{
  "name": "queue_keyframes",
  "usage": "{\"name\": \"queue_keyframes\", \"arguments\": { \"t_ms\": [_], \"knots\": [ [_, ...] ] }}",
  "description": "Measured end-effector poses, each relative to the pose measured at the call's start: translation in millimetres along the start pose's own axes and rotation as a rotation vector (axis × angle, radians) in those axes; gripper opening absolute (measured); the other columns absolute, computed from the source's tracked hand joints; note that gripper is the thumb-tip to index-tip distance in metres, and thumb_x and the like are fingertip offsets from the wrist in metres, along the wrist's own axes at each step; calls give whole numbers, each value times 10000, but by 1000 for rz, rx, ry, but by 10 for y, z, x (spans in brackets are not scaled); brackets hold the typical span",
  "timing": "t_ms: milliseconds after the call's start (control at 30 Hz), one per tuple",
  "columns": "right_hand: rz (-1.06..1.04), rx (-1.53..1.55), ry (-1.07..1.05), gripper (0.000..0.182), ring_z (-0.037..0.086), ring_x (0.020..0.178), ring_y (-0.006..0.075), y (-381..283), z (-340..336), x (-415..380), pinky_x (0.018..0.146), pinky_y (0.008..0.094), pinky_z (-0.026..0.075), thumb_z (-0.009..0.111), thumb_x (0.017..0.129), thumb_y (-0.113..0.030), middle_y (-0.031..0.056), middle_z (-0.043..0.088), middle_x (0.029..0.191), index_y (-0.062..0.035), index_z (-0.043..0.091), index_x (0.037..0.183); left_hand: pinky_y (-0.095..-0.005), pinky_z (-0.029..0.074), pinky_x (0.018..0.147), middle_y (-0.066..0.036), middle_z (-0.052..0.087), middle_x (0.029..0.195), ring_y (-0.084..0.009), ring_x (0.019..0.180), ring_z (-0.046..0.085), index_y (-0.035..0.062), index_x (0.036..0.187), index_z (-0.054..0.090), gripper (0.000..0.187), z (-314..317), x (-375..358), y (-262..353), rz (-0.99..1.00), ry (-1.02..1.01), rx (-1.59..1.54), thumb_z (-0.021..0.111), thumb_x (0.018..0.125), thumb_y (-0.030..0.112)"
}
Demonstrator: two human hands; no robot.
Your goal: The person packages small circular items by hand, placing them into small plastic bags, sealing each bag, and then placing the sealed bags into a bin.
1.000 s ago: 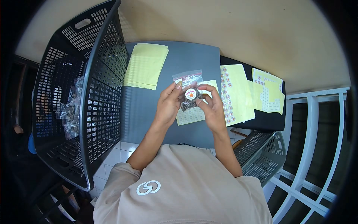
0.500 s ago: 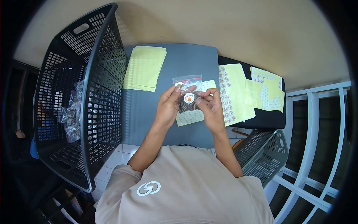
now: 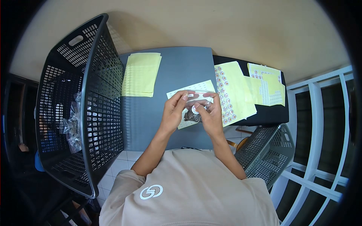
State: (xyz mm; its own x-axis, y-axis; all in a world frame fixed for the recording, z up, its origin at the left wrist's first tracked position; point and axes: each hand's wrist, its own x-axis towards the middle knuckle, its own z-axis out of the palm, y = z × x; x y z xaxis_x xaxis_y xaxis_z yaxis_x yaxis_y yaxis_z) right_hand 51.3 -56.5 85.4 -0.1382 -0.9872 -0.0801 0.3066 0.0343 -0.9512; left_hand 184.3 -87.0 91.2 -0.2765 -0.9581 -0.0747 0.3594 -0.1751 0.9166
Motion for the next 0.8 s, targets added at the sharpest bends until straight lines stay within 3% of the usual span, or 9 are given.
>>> {"name": "queue_keyframes", "arguments": {
  "t_ms": [133,300,367,400,433,500,567,633,800],
  "knots": [
    [41,54,27,357,641,826,147,-76,-22,-110,665,240,509,575,857,67,183,653,915,-33,341,1107,-245,477,770,-66,644,944,-104,884,601,-43,1033,602,167,-5,50,-110,62,44,118,561,950,96],
    [-19,30,1,373,639,850,141,-30,-90,-185,688,241,515,594,852,67,173,659,946,-42,354,1116,-229,467,721,-37,638,845,-82,807,584,-33,974,620,145,66,23,-164,70,80,153,549,952,91],
    [26,57,-115,370,642,922,171,-13,-149,-208,770,275,524,628,832,76,136,650,943,-45,402,1100,-227,465,707,-28,634,821,-75,780,575,-33,960,624,143,59,11,-168,61,62,127,548,951,88],
    [54,4,-132,245,628,891,130,-41,-181,-238,770,257,509,634,849,40,84,648,927,-13,503,1049,-230,468,667,-28,617,798,-72,741,570,-34,932,613,139,25,11,-169,135,56,192,538,953,80],
    [45,-2,-104,245,628,891,130,-91,-217,-260,770,257,509,634,849,40,84,648,927,-13,503,1049,-234,472,627,-29,600,775,-70,701,565,-36,905,603,141,-6,1,-177,210,54,255,527,954,73],
    [161,-249,-197,108,608,837,99,-185,-268,-287,750,228,490,629,874,-12,40,643,877,17,596,972,-239,465,575,-38,592,758,-75,668,564,-36,881,598,147,-45,-69,-141,135,-35,306,528,951,72],
    [82,-224,-136,97,588,778,89,-100,-256,-315,706,225,477,620,889,-53,28,640,830,27,642,939,-244,459,524,-48,583,741,-80,634,563,-36,857,594,156,-41,-120,-87,63,-118,361,528,948,72],
    [6,-364,-233,86,573,745,84,-75,-272,-337,655,242,461,616,877,-41,41,640,813,22,630,935,-248,440,452,-68,581,741,-92,578,557,-39,822,589,166,-20,-145,-31,216,-291,594,538,936,69],
    [-74,-590,-286,104,588,572,187,-57,-289,-382,532,307,439,564,871,-64,100,615,638,24,620,874,-287,375,549,-98,554,640,-127,582,470,-43,793,561,174,-175,-185,-154,3,-383,560,531,927,62]
  ]
}}
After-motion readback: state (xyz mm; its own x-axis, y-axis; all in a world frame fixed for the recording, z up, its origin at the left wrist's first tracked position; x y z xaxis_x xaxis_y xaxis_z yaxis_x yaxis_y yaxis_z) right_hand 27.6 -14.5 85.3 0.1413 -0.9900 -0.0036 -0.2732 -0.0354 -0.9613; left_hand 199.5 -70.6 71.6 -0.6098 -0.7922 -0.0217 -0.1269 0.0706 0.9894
